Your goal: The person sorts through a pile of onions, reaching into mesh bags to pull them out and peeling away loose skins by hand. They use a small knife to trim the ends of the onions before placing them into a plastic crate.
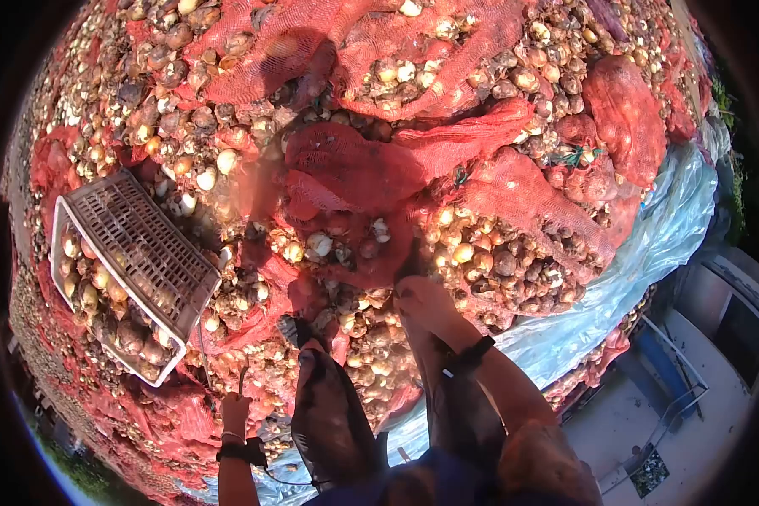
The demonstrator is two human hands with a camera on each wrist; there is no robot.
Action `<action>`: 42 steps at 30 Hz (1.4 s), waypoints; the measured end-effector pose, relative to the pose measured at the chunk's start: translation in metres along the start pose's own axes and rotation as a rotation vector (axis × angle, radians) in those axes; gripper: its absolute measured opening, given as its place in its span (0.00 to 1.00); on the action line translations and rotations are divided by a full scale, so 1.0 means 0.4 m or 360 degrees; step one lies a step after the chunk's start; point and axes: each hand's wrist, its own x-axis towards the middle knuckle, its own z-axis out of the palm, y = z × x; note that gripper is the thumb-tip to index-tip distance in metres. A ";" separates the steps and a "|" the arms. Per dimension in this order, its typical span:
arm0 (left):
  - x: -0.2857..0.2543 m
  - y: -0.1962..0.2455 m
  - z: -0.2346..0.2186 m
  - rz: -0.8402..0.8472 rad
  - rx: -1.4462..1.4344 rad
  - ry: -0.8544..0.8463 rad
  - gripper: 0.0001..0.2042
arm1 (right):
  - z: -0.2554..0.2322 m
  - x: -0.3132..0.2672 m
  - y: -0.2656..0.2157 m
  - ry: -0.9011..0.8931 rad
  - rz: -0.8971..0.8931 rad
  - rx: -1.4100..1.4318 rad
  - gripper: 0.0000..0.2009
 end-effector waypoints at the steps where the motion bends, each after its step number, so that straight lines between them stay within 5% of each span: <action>1: -0.026 0.006 -0.004 -0.0071 -0.0051 -0.0006 0.10 | -0.019 -0.010 0.084 0.0084 0.0051 0.0035 0.19; 3: -0.075 0.039 -0.029 -0.0108 -0.0085 -0.0020 0.09 | -0.115 -0.051 0.080 0.0108 0.0359 -0.0038 0.17; 5: -0.120 0.130 -0.078 -0.0147 -0.0165 -0.0022 0.09 | -0.118 -0.094 0.325 0.0307 0.0251 0.0912 0.15; 10: -0.246 0.240 -0.164 -0.0192 -0.0247 0.0065 0.09 | -0.238 -0.256 0.356 0.0336 0.0624 0.0557 0.18; 13: -0.332 0.221 -0.163 0.0125 -0.0001 0.0144 0.09 | -0.255 -0.316 0.460 0.0277 0.0711 0.0953 0.17; 14: -0.345 0.203 -0.151 0.0148 0.0003 0.0129 0.08 | -0.279 -0.320 0.435 0.0239 0.0767 0.0693 0.16; 15: -0.356 0.229 -0.149 -0.0047 -0.0091 0.0099 0.08 | -0.300 -0.337 0.417 0.0198 0.0838 0.0427 0.16; 19: -0.397 0.359 -0.177 -0.0649 -0.0376 -0.0076 0.07 | -0.343 -0.350 0.411 0.0293 0.0741 0.0565 0.19; 20: -0.404 0.488 -0.226 -0.0774 -0.0539 -0.0089 0.06 | -0.356 -0.346 0.380 0.0314 0.0844 0.0579 0.19; 21: -0.370 0.457 -0.202 -0.0898 -0.0714 -0.0139 0.05 | -0.367 -0.349 0.352 0.0353 0.0815 0.0603 0.18; 22: -0.325 0.373 -0.157 -0.0740 -0.0593 -0.0116 0.05 | -0.369 -0.340 0.339 0.0375 0.0790 0.0542 0.18; 24: -0.267 0.393 -0.154 -0.0570 -0.0459 -0.0115 0.05 | -0.344 -0.322 0.362 0.0399 0.0722 0.0515 0.17; 26: -0.259 0.610 -0.238 -0.0654 -0.0682 -0.0132 0.07 | -0.339 -0.305 0.345 0.0361 0.0832 0.0562 0.21; 31: -0.088 0.713 -0.238 -0.0030 -0.0476 -0.0036 0.10 | -0.306 -0.282 0.280 0.0333 0.0569 0.0305 0.17; 36: -0.062 0.947 -0.335 0.0093 -0.0567 -0.0074 0.09 | -0.297 -0.232 0.257 0.0219 0.0331 0.0189 0.20; 40: -0.030 1.000 -0.364 0.0334 -0.0647 -0.0083 0.08 | -0.332 -0.205 0.172 0.0214 0.0307 0.0068 0.21; 42: -0.027 1.053 -0.388 0.0183 -0.0842 -0.0166 0.08 | -0.363 -0.222 0.092 0.0316 0.0460 0.0183 0.19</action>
